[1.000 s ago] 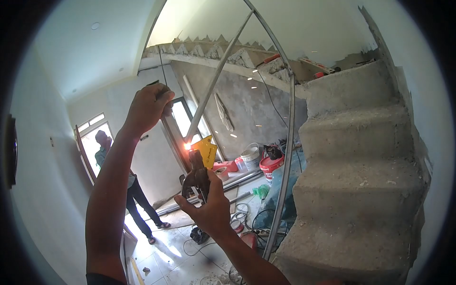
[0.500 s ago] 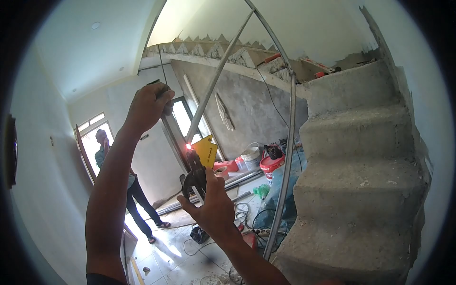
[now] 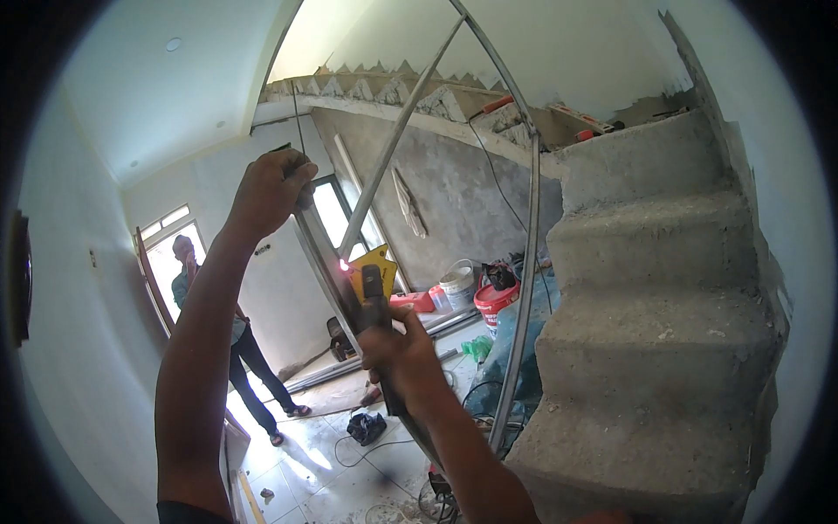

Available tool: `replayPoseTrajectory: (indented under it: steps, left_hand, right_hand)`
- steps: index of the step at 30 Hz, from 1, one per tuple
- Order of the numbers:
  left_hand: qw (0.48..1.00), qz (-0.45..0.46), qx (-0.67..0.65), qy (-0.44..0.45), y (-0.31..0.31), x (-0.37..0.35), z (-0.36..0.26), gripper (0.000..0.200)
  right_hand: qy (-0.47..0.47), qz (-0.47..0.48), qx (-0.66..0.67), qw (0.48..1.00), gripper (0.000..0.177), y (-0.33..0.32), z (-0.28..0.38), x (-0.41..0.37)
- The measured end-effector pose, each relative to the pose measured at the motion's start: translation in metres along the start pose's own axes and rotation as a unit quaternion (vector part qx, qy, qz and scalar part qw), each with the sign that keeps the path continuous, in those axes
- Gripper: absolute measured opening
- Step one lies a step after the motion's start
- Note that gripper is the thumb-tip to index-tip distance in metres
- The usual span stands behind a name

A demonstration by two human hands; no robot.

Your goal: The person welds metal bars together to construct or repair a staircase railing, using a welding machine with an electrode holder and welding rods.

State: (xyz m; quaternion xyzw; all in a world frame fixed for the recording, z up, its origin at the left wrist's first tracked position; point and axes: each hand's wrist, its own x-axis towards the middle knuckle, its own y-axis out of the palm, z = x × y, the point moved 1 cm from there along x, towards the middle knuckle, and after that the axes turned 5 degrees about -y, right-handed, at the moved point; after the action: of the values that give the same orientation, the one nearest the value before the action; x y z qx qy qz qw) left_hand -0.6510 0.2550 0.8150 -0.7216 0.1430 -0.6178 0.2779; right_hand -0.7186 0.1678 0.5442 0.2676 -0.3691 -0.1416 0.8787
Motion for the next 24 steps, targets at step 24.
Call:
replayPoseTrajectory:
  steps: [24]
  left_hand:
    - [1.0, 0.006, -0.015, 0.002, 0.003, 0.0, 0.002, 0.022]
  right_hand:
    - [-0.27, -0.094, -0.346, 0.893, 0.096, 0.026, -0.027, -0.008]
